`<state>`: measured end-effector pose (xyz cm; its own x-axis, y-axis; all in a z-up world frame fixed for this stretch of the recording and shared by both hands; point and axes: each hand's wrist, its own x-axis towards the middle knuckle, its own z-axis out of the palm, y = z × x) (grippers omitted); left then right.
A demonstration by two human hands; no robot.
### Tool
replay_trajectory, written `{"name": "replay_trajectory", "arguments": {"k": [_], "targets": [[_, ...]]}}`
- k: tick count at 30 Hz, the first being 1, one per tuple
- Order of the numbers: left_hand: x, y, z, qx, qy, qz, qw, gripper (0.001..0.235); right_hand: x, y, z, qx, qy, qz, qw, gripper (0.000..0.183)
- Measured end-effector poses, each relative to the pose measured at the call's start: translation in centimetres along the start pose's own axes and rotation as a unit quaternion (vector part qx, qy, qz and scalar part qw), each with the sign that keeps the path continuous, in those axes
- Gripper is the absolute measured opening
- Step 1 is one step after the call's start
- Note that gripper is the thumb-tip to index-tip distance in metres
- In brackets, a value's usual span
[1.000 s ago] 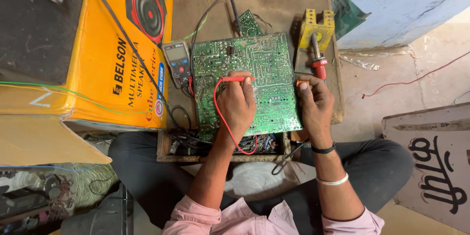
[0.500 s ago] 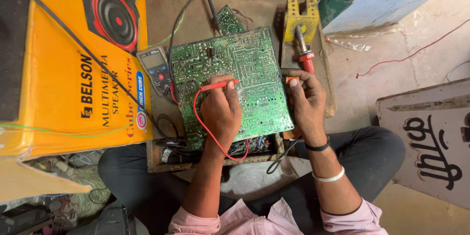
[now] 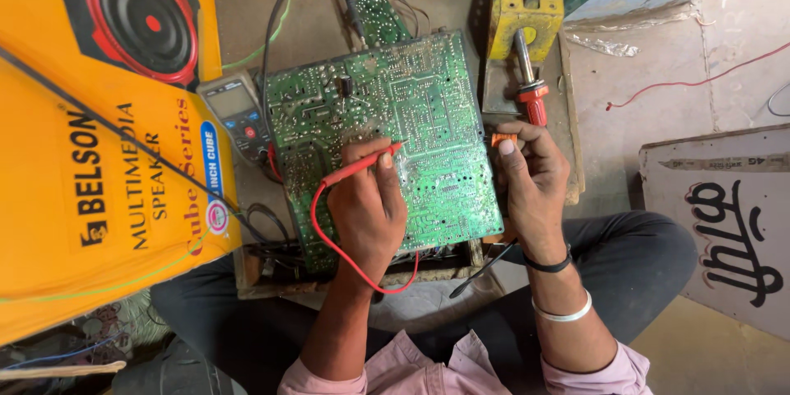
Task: The person uses a multimeter to test points on a green circuit board. They hold the red probe in the left hand and the black probe in the right hand, touching various solder points and components while seated on the floor.
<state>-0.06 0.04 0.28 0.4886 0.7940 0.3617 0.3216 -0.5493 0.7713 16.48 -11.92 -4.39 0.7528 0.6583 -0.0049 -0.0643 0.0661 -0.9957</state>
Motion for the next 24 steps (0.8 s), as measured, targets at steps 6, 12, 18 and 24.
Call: {"name": "replay_trajectory", "arguments": {"k": [6,12,18,24], "targets": [[-0.21,-0.5,0.23,-0.014,0.0,0.005,1.0,0.012,-0.09,0.04,-0.02,-0.007,0.0,-0.003,1.0,0.021],[-0.1,-0.34,0.16,-0.009,0.0,0.001,1.0,0.012,-0.2,0.04,-0.15,-0.009,-0.012,-0.025,1.0,0.021],[-0.15,0.04,-0.06,-0.004,0.012,0.026,1.0,0.012,-0.19,0.24,-0.07,-0.035,0.011,-0.017,0.999,0.02],[-0.15,-0.24,0.15,-0.002,0.018,0.026,1.0,0.014,0.09,0.55,-0.1,-0.005,-0.001,-0.018,1.0,0.02]]}}
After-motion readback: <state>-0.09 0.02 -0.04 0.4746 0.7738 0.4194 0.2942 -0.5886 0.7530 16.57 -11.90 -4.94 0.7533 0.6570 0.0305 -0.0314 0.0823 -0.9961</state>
